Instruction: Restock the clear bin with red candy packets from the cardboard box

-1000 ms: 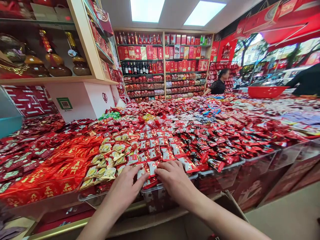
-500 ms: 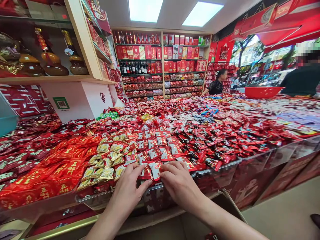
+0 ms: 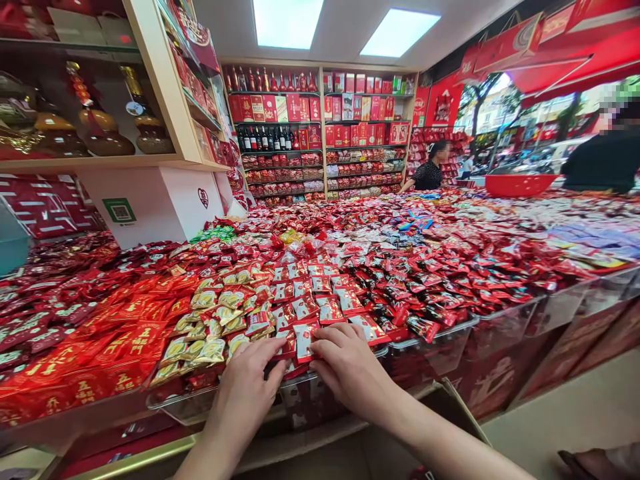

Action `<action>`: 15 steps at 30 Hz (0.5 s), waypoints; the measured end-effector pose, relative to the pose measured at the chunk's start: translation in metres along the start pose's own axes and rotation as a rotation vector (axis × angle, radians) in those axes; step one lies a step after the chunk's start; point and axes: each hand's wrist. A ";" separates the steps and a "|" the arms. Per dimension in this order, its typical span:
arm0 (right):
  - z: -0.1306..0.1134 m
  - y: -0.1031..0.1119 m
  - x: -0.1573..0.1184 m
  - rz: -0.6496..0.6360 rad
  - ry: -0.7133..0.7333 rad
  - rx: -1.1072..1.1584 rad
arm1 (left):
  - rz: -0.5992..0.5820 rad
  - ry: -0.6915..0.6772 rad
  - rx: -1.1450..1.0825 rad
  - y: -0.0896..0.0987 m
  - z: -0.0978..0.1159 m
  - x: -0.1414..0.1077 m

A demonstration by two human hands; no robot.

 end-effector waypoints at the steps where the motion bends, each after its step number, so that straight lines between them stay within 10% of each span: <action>1: 0.000 0.000 0.000 0.002 0.001 0.006 | 0.005 -0.005 0.003 -0.001 0.000 -0.001; 15: -0.001 0.002 0.007 -0.046 -0.044 0.034 | 0.082 -0.005 -0.065 -0.001 0.006 -0.010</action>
Point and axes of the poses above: each hand's wrist, its own x-axis towards the middle knuckle, its own y-axis out of the back of the hand, z = x × y, and after that the axes turned 8 degrees about x, right-handed
